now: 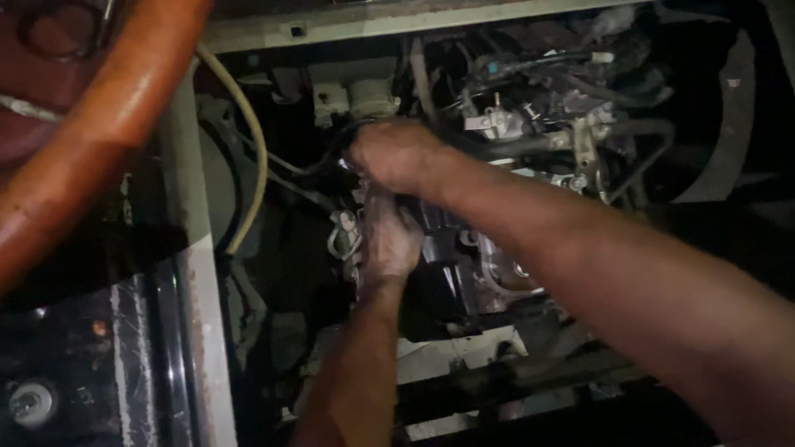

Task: The person works on a car engine from an overhead perspective, using their hands to manipulate hoses and wires connected to the engine block. They use a wrench to loosen bolts and remove a metal clamp, placing it into an orange bucket nearby. The person continues to adjust and disconnect various components within the engine bay.

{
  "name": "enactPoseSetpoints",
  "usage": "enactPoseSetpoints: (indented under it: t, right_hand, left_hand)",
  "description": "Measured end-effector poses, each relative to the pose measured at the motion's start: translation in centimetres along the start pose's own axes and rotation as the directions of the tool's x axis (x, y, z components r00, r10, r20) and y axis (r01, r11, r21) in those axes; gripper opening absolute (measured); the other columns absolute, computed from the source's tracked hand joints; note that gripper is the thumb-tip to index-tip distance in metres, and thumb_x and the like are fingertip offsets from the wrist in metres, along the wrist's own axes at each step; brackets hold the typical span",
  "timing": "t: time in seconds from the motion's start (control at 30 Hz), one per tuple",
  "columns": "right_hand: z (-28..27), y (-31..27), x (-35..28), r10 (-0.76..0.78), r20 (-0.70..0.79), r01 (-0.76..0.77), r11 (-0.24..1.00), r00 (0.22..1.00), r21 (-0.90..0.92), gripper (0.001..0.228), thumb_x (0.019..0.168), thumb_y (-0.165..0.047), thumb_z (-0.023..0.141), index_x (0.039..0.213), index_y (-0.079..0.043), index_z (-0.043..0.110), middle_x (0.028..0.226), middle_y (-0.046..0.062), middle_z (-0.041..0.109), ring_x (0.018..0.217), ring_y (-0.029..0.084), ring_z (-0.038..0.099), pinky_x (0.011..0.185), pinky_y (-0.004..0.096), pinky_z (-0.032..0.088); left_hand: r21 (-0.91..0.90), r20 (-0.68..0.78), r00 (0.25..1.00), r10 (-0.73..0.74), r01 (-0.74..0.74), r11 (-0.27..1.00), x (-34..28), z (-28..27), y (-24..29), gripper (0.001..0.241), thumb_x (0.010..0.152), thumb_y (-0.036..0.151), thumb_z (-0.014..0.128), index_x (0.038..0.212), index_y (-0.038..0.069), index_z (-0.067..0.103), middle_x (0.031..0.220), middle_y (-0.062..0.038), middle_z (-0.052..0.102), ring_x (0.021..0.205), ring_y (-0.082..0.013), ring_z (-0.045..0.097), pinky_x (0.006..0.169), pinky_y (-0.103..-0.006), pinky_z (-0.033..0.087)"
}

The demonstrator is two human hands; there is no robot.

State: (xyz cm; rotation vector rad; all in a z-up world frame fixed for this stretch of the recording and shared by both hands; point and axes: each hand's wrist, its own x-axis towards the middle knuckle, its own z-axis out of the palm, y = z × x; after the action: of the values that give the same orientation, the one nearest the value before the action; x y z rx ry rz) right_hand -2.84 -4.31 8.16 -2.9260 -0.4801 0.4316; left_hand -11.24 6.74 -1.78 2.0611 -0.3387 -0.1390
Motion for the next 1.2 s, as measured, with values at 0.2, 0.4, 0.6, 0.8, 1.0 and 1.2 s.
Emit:
enactPoseSetpoints:
  t: [0.2, 0.4, 0.6, 0.8, 1.0, 1.2]
  right_hand:
    - [2.6, -0.8, 1.8, 0.014, -0.062, -0.014, 1.0, 0.998, -0.007, 0.017, 0.079, -0.013, 0.066, 0.09, -0.008, 0.078, 0.096, 0.02, 0.074, 0.094, 0.039, 0.072, 0.081, 0.049, 0.058]
    - [-1.5, 0.4, -3.4, 0.112, -0.433, 0.006, 0.966, 0.894, 0.26, 0.029, 0.076, -0.017, 0.076, 0.1, -0.001, 0.071, 0.097, 0.022, 0.073, 0.087, 0.041, 0.071, 0.076, 0.05, 0.057]
    - [-4.5, 5.5, -8.3, 0.172, -0.577, 0.071, 0.924, 0.798, 0.374, 0.045, 0.095, -0.004, 0.076, 0.133, 0.003, 0.053, 0.109, 0.022, 0.075, 0.1, 0.035, 0.076, 0.084, 0.042, 0.063]
    - [-3.6, 4.9, -9.3, 0.151, -0.477, -0.025, 0.966, 0.866, 0.259, 0.034, 0.092, -0.003, 0.076, 0.117, 0.002, 0.054, 0.091, 0.022, 0.074, 0.082, 0.038, 0.075, 0.07, 0.046, 0.061]
    - [-1.8, 5.4, -9.6, 0.217, -0.558, -0.003, 0.933, 0.801, 0.36, 0.031, 0.093, 0.002, 0.071, 0.117, 0.001, 0.053, 0.099, 0.022, 0.075, 0.09, 0.037, 0.077, 0.076, 0.043, 0.065]
    - [-1.5, 6.1, -9.7, 0.162, -0.553, 0.026, 0.948, 0.817, 0.317, 0.037, 0.091, -0.002, 0.074, 0.122, -0.001, 0.054, 0.095, 0.024, 0.074, 0.089, 0.043, 0.075, 0.076, 0.047, 0.061]
  left_hand:
    - [0.208, -0.057, 0.998, -0.013, 0.024, 0.978, 0.8, 0.1, -1.3, 0.049, 0.091, 0.011, 0.053, 0.139, 0.0, 0.051, 0.141, -0.028, 0.052, 0.131, -0.0482, 0.048, 0.113, -0.054, 0.038]
    - [0.303, -0.14, 0.966, 0.219, -0.169, 0.938, 1.4, -0.8, -0.5, 0.048, 0.093, 0.015, 0.061, 0.137, -0.004, 0.056, 0.126, -0.031, 0.06, 0.116, -0.0499, 0.054, 0.101, -0.0574, 0.043]
    - [0.243, 0.207, 0.969, -0.133, 0.081, 0.967, 6.0, -2.3, 4.3, 0.028, 0.096, 0.022, 0.062, 0.115, 0.004, 0.07, 0.122, -0.021, 0.071, 0.116, -0.0382, 0.067, 0.099, -0.0461, 0.054]
    - [0.256, 0.449, 0.852, -0.269, 0.165, 0.953, 12.6, 0.7, 5.8, 0.045, 0.09, 0.029, 0.062, 0.129, 0.006, 0.063, 0.134, -0.021, 0.062, 0.124, -0.0326, 0.06, 0.102, -0.0438, 0.047]
    - [0.398, 0.66, 0.695, -0.284, -0.004, 0.917, 14.6, 3.2, 1.3, 0.051, 0.094, 0.042, 0.046, 0.131, 0.013, 0.068, 0.141, -0.015, 0.064, 0.128, -0.0289, 0.061, 0.105, -0.0424, 0.045]
    - [0.316, 0.602, 0.758, -0.25, 0.061, 0.947, 16.0, 5.6, -1.8, 0.05, 0.089, 0.044, 0.053, 0.124, 0.013, 0.069, 0.136, -0.013, 0.065, 0.124, -0.0291, 0.061, 0.101, -0.0415, 0.047]
